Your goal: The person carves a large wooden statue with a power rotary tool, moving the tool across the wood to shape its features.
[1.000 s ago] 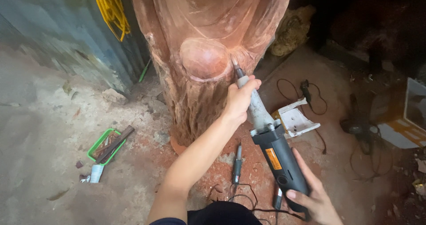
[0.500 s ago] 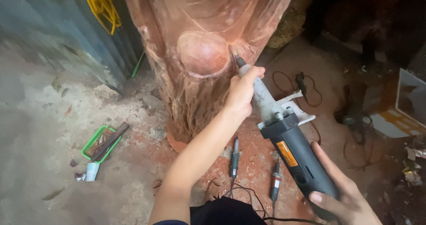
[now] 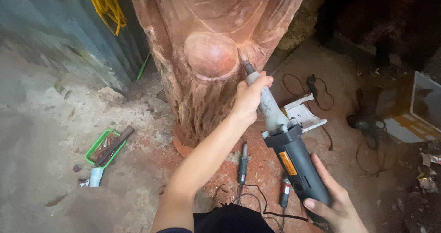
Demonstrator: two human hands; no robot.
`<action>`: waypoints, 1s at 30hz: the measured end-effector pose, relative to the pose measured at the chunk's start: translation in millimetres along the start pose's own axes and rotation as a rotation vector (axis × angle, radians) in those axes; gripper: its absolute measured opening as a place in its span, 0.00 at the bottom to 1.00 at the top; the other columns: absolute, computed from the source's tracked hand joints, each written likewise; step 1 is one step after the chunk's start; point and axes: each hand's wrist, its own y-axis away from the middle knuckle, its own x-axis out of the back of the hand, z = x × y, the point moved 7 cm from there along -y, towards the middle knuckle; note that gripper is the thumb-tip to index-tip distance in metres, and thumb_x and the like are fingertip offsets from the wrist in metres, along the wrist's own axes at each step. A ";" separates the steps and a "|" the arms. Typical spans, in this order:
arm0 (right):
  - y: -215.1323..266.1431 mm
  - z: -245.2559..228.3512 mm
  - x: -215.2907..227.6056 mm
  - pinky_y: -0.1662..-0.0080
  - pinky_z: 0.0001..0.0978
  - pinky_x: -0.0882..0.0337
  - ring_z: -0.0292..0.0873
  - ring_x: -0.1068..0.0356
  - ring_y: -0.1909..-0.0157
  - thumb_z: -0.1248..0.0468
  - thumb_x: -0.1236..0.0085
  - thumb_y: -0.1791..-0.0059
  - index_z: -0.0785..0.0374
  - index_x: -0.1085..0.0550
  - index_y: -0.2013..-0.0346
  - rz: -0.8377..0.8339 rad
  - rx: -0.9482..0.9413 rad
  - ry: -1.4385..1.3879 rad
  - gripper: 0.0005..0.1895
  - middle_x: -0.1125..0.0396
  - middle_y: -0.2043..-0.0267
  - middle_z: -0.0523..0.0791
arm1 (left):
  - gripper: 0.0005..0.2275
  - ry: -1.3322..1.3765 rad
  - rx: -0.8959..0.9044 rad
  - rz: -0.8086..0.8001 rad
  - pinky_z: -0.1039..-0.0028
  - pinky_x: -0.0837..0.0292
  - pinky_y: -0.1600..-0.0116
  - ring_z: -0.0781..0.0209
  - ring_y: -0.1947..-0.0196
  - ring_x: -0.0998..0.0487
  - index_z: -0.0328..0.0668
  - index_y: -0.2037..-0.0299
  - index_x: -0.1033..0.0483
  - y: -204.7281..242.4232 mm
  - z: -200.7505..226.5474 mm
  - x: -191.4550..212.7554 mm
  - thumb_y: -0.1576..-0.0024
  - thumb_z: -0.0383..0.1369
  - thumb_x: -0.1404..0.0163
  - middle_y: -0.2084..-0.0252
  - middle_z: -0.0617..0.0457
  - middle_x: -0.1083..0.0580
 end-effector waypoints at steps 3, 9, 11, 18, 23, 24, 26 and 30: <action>-6.1 11.8 6.1 0.68 0.36 0.33 0.47 0.32 0.66 0.68 0.34 0.66 0.43 0.46 0.21 0.038 0.004 0.061 0.60 0.32 0.46 0.51 | 0.14 -0.018 -0.026 -0.005 0.72 0.34 0.52 0.63 0.60 0.24 0.34 0.67 0.22 -3.7 -2.3 1.8 0.60 0.36 0.43 0.43 0.51 0.22; -11.2 20.5 0.9 0.60 0.31 0.30 0.42 0.30 0.62 0.67 0.33 0.66 0.47 0.46 0.21 0.025 0.072 0.085 0.59 0.31 0.41 0.47 | 0.15 -0.080 -0.054 -0.021 0.72 0.34 0.45 0.61 0.54 0.23 0.34 0.63 0.20 -4.6 -2.3 4.8 0.58 0.36 0.43 0.44 0.51 0.22; -13.2 24.1 -2.2 0.67 0.33 0.28 0.43 0.32 0.68 0.67 0.33 0.66 0.49 0.45 0.22 0.018 0.105 0.056 0.58 0.32 0.41 0.48 | 0.12 -0.102 -0.076 -0.022 0.72 0.33 0.44 0.61 0.51 0.22 0.37 0.68 0.19 -6.1 -1.9 6.5 0.58 0.36 0.43 0.39 0.53 0.22; -20.8 42.2 -13.3 0.63 0.28 0.31 0.41 0.30 0.65 0.65 0.33 0.61 0.51 0.51 0.22 -0.080 0.209 0.005 0.56 0.33 0.46 0.48 | 0.28 -0.137 -0.082 -0.048 0.77 0.33 0.50 0.64 0.62 0.24 0.35 0.41 0.21 -14.3 -8.6 11.4 0.55 0.35 0.45 0.67 0.51 0.22; -32.3 64.7 -16.4 0.52 0.28 0.28 0.39 0.30 0.50 0.63 0.32 0.63 0.53 0.48 0.23 -0.018 0.247 0.142 0.56 0.38 0.30 0.45 | 0.09 -0.178 -0.159 -0.083 0.71 0.33 0.42 0.60 0.48 0.22 0.37 0.75 0.19 -24.1 -13.7 17.7 0.57 0.36 0.43 0.34 0.48 0.26; -34.5 69.6 -18.7 0.44 0.29 0.36 0.38 0.36 0.40 0.62 0.33 0.62 0.55 0.49 0.23 -0.025 0.301 0.147 0.56 0.45 0.25 0.45 | 0.09 -0.195 -0.144 -0.088 0.69 0.33 0.41 0.59 0.44 0.23 0.37 0.75 0.20 -23.1 -13.8 18.7 0.57 0.36 0.43 0.33 0.49 0.26; -35.6 80.7 -24.3 0.35 0.29 0.45 0.37 0.43 0.30 0.62 0.33 0.61 0.58 0.51 0.23 -0.028 0.356 0.144 0.55 0.52 0.21 0.45 | 0.08 -0.218 -0.127 -0.096 0.67 0.34 0.39 0.57 0.40 0.24 0.38 0.75 0.20 -22.5 -18.1 19.9 0.57 0.35 0.43 0.32 0.50 0.27; -37.7 85.5 -47.0 0.71 0.31 0.20 0.42 0.25 0.77 0.65 0.34 0.58 0.56 0.57 0.23 -0.146 0.402 -0.101 0.56 0.36 0.39 0.52 | 0.14 -0.261 -0.103 -0.070 0.72 0.31 0.44 0.62 0.47 0.23 0.34 0.64 0.18 -17.5 -10.5 24.4 0.58 0.35 0.44 0.34 0.52 0.25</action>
